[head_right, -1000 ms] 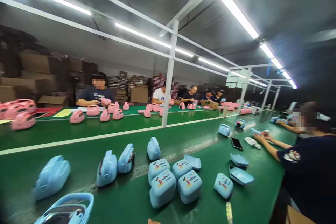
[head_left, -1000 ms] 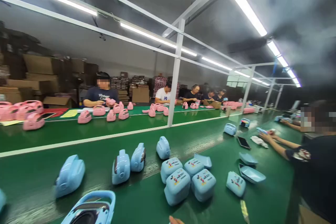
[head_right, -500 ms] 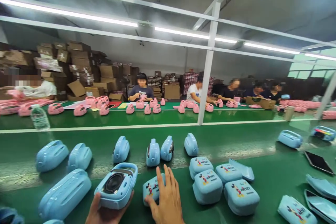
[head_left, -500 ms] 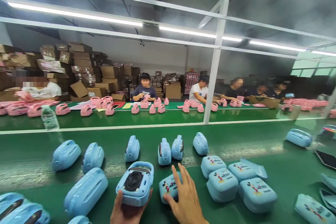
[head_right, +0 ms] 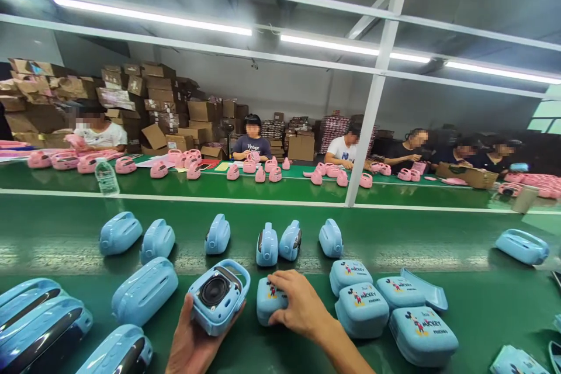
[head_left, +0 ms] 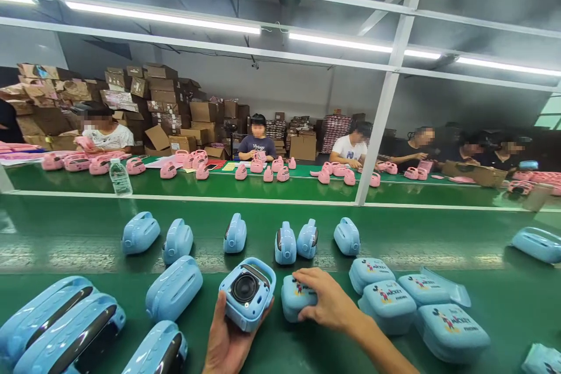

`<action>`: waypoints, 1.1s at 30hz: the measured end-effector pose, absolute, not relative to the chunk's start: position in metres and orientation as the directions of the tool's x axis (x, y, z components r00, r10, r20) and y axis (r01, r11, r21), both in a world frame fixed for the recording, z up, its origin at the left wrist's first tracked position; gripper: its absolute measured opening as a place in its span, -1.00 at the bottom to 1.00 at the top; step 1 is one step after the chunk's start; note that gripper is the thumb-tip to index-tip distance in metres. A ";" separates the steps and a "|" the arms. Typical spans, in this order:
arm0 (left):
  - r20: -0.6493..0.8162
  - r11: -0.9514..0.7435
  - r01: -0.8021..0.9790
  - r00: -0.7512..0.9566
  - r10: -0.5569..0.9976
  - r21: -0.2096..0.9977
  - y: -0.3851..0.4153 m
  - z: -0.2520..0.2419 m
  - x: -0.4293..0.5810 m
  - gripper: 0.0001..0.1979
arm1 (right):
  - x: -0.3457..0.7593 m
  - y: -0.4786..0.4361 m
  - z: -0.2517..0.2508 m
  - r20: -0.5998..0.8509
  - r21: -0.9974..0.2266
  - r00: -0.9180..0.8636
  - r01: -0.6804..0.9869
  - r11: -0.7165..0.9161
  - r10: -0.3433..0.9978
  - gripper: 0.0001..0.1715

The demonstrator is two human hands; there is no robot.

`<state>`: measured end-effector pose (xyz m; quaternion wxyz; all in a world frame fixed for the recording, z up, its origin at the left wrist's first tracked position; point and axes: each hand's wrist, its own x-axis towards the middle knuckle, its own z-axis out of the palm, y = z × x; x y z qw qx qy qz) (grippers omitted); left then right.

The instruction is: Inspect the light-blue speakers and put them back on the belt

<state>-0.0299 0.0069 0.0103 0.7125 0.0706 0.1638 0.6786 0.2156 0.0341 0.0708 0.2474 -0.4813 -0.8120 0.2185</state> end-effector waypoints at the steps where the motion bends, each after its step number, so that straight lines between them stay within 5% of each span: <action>1: -0.123 0.066 -0.947 0.028 0.992 0.316 0.008 0.007 -0.030 -0.56 | 0.218 0.035 0.071 0.202 -0.612 -0.393 0.665 0.429 0.897 -0.17; 7: -0.013 0.053 -0.946 0.052 0.999 0.319 0.009 -0.004 -0.034 -0.47 | 0.228 0.025 0.073 0.241 -0.838 -0.184 0.456 0.300 0.953 -0.26; 13: -0.048 0.025 -0.944 0.010 0.999 0.330 0.009 -0.001 -0.035 -0.47 | 0.212 0.006 0.062 0.265 -0.410 -0.470 0.735 0.539 0.842 -0.09; 17: -0.119 0.022 -0.949 -0.017 0.993 0.315 0.009 0.003 -0.035 -0.46 | 0.202 0.012 0.046 0.234 -0.298 -0.509 0.773 0.560 0.828 -0.04; 25: -0.298 0.018 -0.952 -0.077 0.952 0.304 0.005 0.022 -0.026 -0.40 | 0.216 0.036 0.039 0.389 -0.590 -0.133 0.723 0.358 0.911 -0.21; 27: -0.274 0.012 -0.960 -0.067 0.959 0.278 0.004 0.022 -0.025 -0.37 | 0.219 0.036 0.046 0.365 -0.746 -0.039 0.585 0.317 0.930 -0.32; 29: -0.250 0.022 -0.962 -0.049 0.967 0.273 0.002 0.020 -0.023 -0.34 | 0.221 0.031 0.054 0.219 -0.959 0.048 0.196 0.206 0.975 -0.42; 31: -0.277 0.048 -0.943 -0.048 0.960 0.330 0.000 0.018 -0.020 -0.27 | 0.220 0.023 0.060 0.013 -0.968 -0.012 -0.253 0.009 1.000 -0.36; 33: -0.320 0.082 -0.897 -0.068 0.945 0.434 -0.004 0.020 -0.013 -0.21 | 0.215 0.015 0.062 -0.088 -0.890 -0.107 -0.438 -0.126 0.990 -0.26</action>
